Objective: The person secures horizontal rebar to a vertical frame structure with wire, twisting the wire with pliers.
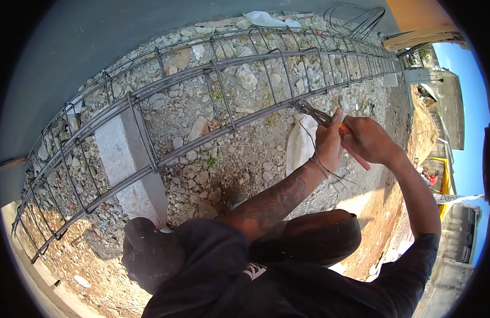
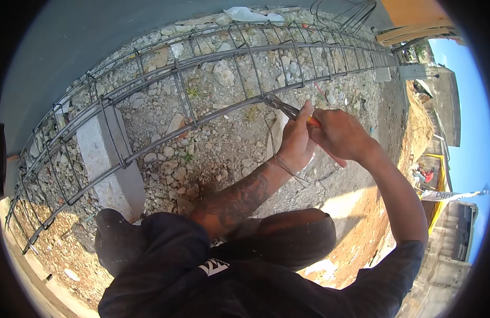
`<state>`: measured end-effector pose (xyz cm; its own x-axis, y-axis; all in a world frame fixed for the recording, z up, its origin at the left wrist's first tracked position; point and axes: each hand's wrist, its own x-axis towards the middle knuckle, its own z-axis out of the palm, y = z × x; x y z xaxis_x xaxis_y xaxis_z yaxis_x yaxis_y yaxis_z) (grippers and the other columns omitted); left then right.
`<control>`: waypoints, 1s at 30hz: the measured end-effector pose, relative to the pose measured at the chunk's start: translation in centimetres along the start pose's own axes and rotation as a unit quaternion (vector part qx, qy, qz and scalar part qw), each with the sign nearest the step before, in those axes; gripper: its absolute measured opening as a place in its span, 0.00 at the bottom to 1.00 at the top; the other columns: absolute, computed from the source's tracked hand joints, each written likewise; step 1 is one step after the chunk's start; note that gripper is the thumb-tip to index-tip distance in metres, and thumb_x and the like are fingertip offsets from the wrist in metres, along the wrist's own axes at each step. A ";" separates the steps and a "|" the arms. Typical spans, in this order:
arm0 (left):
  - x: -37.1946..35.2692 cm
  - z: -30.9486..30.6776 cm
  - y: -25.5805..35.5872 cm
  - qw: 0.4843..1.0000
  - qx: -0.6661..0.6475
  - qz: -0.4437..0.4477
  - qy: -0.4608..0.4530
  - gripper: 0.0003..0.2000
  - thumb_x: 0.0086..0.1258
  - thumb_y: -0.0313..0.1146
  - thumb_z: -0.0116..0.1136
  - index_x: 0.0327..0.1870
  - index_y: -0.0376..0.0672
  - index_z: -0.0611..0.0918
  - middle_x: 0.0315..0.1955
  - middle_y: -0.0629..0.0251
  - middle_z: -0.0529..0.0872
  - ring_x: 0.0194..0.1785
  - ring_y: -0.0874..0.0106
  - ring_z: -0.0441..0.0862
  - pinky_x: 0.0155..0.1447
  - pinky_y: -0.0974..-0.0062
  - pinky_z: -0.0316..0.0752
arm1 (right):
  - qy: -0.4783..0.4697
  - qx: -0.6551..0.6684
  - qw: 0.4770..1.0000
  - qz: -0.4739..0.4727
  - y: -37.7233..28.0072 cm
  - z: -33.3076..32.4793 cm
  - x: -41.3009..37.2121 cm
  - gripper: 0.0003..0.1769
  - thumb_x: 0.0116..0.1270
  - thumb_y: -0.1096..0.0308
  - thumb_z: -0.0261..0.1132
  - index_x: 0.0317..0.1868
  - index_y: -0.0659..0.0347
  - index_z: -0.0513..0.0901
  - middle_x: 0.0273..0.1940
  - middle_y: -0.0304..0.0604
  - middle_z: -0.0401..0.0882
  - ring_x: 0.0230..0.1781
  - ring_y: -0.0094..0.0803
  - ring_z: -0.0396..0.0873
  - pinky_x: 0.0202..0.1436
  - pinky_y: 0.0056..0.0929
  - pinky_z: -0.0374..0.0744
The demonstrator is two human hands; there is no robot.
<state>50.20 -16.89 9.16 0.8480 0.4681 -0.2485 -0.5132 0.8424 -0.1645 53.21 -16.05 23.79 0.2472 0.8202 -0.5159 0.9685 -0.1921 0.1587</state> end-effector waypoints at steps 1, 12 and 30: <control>-0.5 0.8 0.2 1.000 -0.001 -0.001 0.000 0.16 0.70 0.47 0.52 0.33 0.43 0.75 0.27 0.68 0.79 0.32 0.77 0.77 0.39 0.76 0.73 | -0.016 0.023 1.000 -0.010 0.9 0.4 -0.1 0.13 0.58 0.64 0.61 0.34 0.67 0.75 0.30 0.59 0.78 0.30 0.49 0.80 0.33 0.42 0.76; -0.2 1.2 -0.6 0.991 0.086 0.072 0.071 0.18 0.67 0.48 0.54 0.29 0.39 0.72 0.25 0.64 0.76 0.24 0.73 0.73 0.25 0.72 0.69 | -0.182 0.289 0.927 0.159 3.2 1.6 -0.9 0.19 0.59 0.65 0.59 0.47 0.67 0.67 0.33 0.52 0.77 0.30 0.35 0.78 0.34 0.36 0.76; 1.1 2.1 -0.1 0.959 0.099 0.060 0.258 0.26 0.62 0.55 0.60 0.14 0.44 0.67 0.14 0.73 0.69 0.18 0.77 0.65 0.25 0.76 0.63 | -0.014 0.078 0.991 0.103 -0.4 4.1 -3.2 0.15 0.54 0.68 0.62 0.38 0.71 0.75 0.29 0.60 0.79 0.34 0.51 0.81 0.39 0.41 0.78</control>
<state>51.45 -15.94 10.94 0.5806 0.4131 -0.7016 -0.5239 0.8492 0.0664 52.18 -20.82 21.92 0.4395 0.7401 -0.5090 0.8894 -0.4378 0.1315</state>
